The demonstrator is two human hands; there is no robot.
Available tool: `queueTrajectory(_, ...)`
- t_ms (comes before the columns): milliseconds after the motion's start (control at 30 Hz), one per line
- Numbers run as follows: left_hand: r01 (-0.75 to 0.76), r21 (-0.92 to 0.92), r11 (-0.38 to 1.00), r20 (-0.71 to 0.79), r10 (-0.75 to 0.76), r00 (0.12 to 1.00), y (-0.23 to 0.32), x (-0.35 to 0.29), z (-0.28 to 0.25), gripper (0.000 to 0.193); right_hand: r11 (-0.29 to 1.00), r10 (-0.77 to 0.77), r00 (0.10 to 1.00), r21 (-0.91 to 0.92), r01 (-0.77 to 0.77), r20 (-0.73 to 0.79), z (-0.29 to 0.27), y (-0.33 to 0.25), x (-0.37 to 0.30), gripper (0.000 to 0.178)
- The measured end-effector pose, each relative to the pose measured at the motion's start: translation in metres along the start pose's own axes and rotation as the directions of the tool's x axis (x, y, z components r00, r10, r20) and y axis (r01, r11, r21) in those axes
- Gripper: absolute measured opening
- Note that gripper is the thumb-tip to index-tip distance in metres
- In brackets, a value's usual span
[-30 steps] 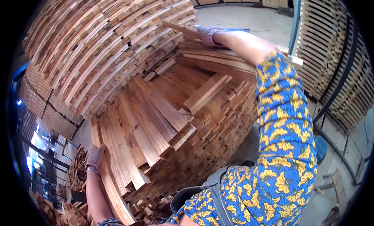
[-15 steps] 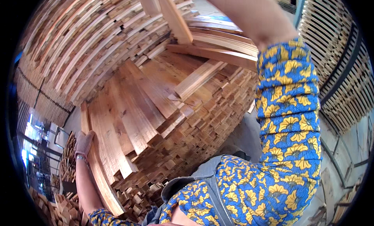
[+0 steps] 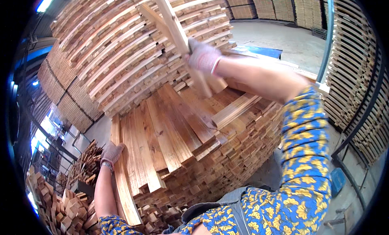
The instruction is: The person repeatedly picks up bundles of wooden planks and places them onto a growing stack in a warehouse. They adjust the planks to align them neatly and occasionally move between stacks to retrieve more wood.
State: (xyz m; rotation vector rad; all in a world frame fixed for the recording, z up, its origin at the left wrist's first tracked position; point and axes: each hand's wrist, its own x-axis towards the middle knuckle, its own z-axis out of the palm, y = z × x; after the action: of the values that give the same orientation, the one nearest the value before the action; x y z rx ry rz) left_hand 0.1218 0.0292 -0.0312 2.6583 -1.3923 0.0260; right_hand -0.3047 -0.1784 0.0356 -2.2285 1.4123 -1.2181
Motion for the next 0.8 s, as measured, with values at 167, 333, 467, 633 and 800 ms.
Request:
queueTrajectory(167, -0.043, 0.019, 0.999, -0.042, 0.044, 0.998, -0.001, 0.008, 0.012, 0.072, 0.894, 0.109, 0.942, -0.445, 0.047, 0.319, -0.029, -0.006, -0.028, 0.043)
queueTrajectory(333, -0.035, 0.071, 0.997, -0.005, 0.036, 0.999, 0.004, 0.015, 0.016, 0.074, 0.8, 0.267, 0.844, -0.595, 0.075, 0.466, 0.043, 0.07, -0.069, 0.051)
queueTrajectory(467, -0.039, 0.078, 0.996, -0.008, 0.04, 0.999, 0.004, 0.013, 0.016, 0.075, 0.833, 0.223, 0.849, -0.546, 0.089, 0.479, 0.059, 0.094, -0.051, 0.054)
queueTrajectory(633, -0.016, 0.067, 0.998, -0.004, 0.017, 1.0, 0.001, 0.018, 0.013, 0.076, 0.965, 0.225, 0.792, -0.243, -0.101, 0.567, 0.048, 0.078, -0.046, 0.046)
queueTrajectory(800, -0.094, 0.109, 0.99, -0.057, 0.101, 0.993, -0.013, 0.023, 0.011, 0.073, 0.714, -0.381, 0.605, -0.194, 0.673, 0.699, 0.11, 0.087, -0.047, 0.042)
